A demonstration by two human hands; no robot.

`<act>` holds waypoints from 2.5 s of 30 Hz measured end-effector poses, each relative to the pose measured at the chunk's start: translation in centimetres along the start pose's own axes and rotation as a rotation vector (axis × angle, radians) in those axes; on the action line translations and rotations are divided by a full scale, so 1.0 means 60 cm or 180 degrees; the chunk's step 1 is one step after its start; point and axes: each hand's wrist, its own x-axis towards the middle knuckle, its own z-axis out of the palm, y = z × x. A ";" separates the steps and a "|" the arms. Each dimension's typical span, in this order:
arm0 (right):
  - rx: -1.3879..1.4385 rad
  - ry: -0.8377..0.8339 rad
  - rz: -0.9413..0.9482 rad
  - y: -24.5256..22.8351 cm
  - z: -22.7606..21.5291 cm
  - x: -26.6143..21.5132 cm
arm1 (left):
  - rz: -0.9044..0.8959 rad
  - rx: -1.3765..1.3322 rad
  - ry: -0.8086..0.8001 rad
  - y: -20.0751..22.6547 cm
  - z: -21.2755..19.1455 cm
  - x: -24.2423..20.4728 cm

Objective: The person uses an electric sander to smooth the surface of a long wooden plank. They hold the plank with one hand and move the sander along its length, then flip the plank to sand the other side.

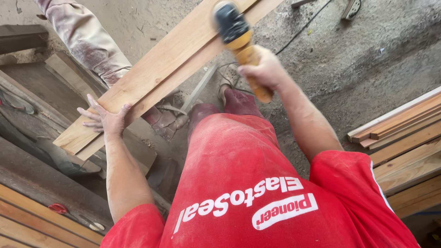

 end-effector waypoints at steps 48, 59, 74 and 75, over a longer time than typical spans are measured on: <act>-0.0562 -0.0683 -0.0254 0.026 0.481 -0.017 | 0.0517 -0.0205 0.1071 -0.265 -0.027 0.014; 0.0219 -0.0362 -0.0141 0.030 0.421 -0.010 | 0.0219 -0.0309 0.1112 -0.297 -0.037 0.028; -0.0702 -0.0880 -0.0226 0.022 0.542 -0.016 | 0.0729 -0.0634 0.0632 -0.213 -0.035 -0.087; -0.0913 -0.0909 -0.0360 0.020 0.557 -0.012 | 0.0595 -0.0928 0.0395 -0.214 -0.034 -0.098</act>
